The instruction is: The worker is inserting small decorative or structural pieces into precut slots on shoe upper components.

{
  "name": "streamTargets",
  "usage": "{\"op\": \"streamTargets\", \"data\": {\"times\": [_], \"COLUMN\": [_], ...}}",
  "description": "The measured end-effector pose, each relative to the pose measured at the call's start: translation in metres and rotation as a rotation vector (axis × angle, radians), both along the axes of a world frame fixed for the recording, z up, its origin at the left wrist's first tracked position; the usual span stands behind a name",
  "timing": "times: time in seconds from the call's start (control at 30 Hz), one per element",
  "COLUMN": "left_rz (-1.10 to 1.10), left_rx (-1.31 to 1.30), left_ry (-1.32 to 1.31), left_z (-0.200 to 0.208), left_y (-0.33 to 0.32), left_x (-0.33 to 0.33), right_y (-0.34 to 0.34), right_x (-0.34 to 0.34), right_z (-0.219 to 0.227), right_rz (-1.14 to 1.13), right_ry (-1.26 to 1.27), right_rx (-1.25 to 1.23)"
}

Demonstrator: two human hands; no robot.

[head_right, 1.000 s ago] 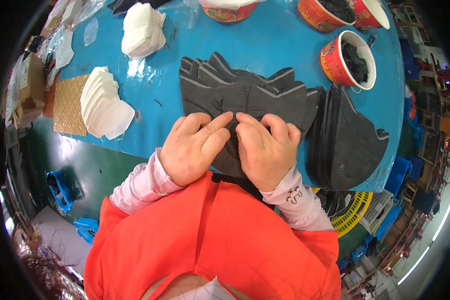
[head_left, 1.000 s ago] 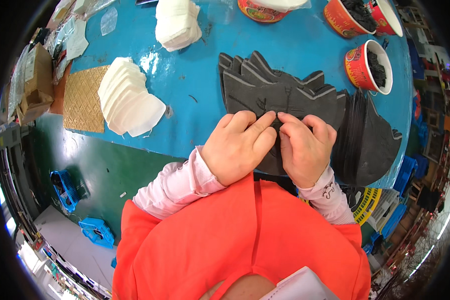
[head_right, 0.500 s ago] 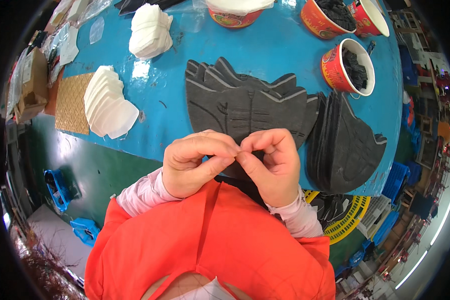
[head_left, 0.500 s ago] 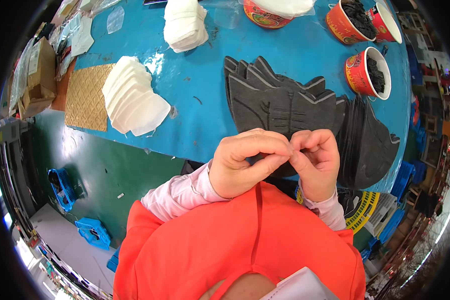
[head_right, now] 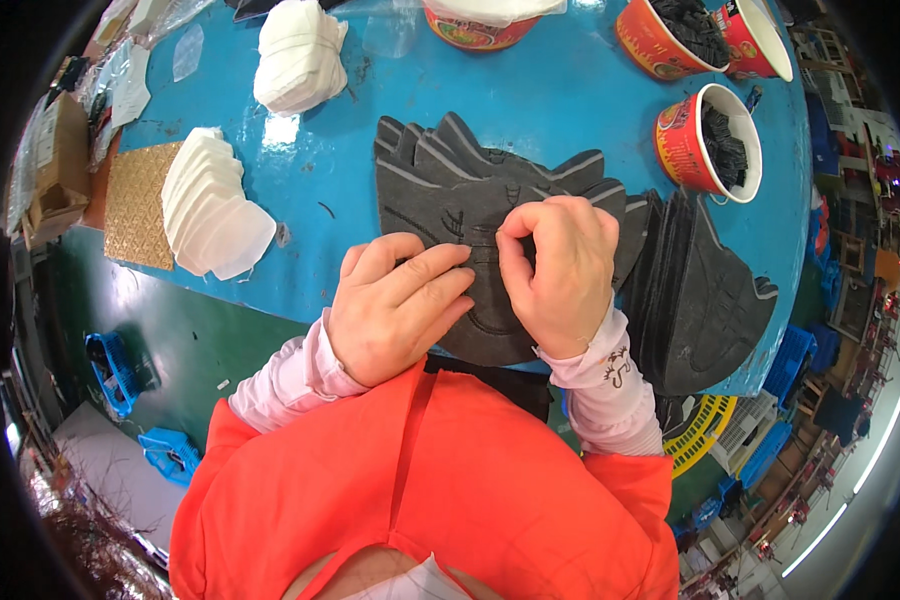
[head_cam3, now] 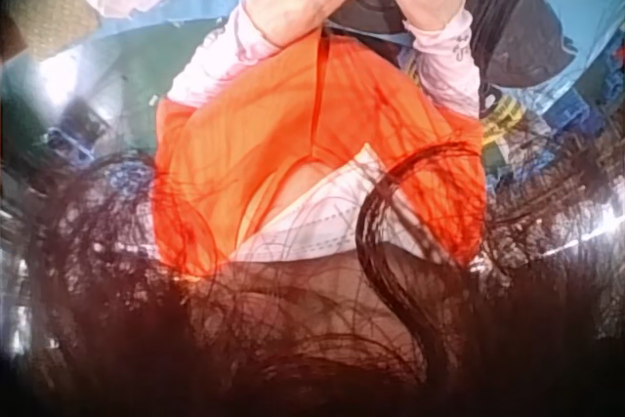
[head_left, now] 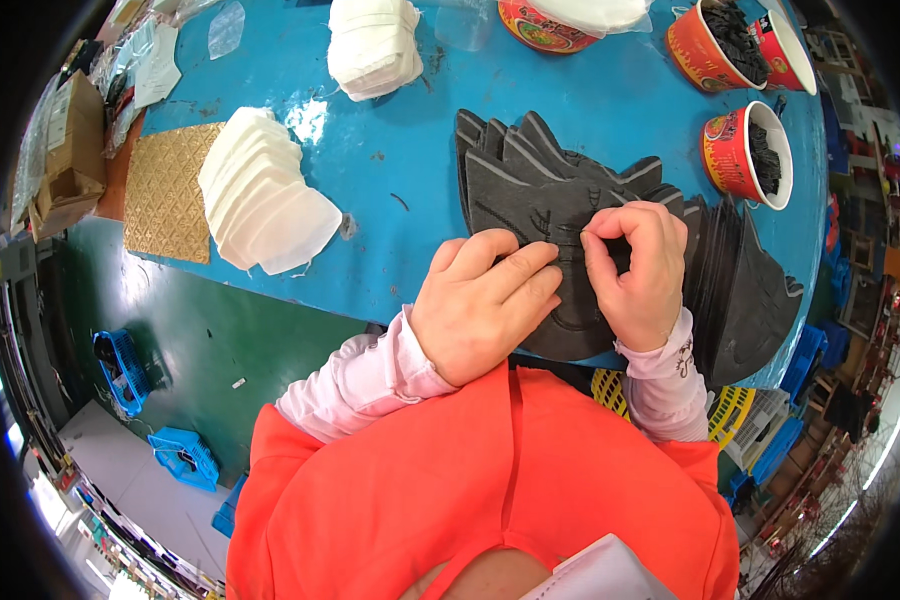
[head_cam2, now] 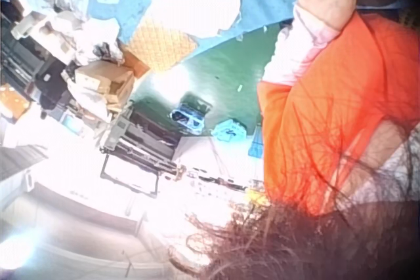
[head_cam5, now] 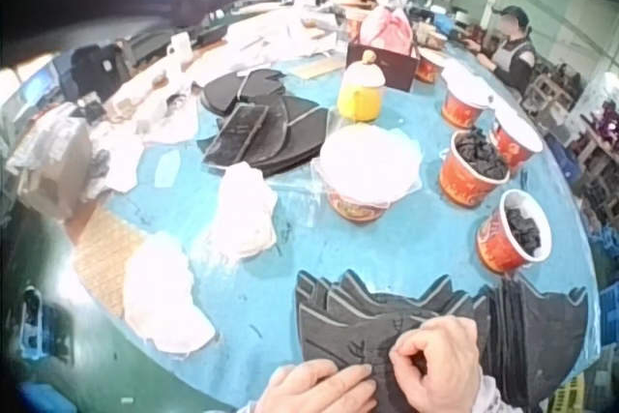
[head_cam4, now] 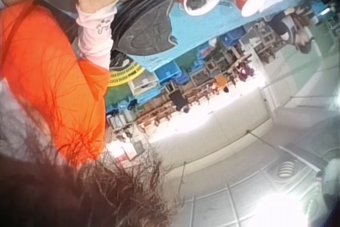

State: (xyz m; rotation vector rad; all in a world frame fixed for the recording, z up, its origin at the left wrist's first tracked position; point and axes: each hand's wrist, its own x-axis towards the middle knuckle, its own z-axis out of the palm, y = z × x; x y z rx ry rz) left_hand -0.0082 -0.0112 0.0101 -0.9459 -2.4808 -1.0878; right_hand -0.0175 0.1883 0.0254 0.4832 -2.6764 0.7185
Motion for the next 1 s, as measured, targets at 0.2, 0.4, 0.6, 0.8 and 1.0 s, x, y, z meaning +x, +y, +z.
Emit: {"op": "streamTargets", "data": {"times": [0.2, 0.4, 0.6, 0.8, 1.0], "left_rz": [-0.025, -0.079, -0.040, -0.023, -0.013], "left_rx": [-0.059, -0.194, -0.267, -0.305, -0.314], "left_ry": [0.004, 0.030, 0.174, 0.173, 0.168], "left_z": [0.003, 0.005, 0.001, 0.002, 0.002], "left_y": [-0.002, 0.003, 0.007, 0.008, 0.009], "left_x": [-0.002, -0.011, -0.008, -0.006, -0.005], "right_y": [-0.002, -0.004, 0.012, 0.008, -0.002], "right_x": [-0.001, 0.001, 0.023, 0.039, 0.034], "right_z": [0.002, 0.004, -0.007, 0.001, 0.001], "right_rz": [-0.011, -0.042, -0.313, -0.124, -0.014], "right_ry": [-0.042, -0.055, -0.009, 0.012, 0.000], "right_rx": [0.012, 0.018, -0.280, -0.022, 0.085]}}
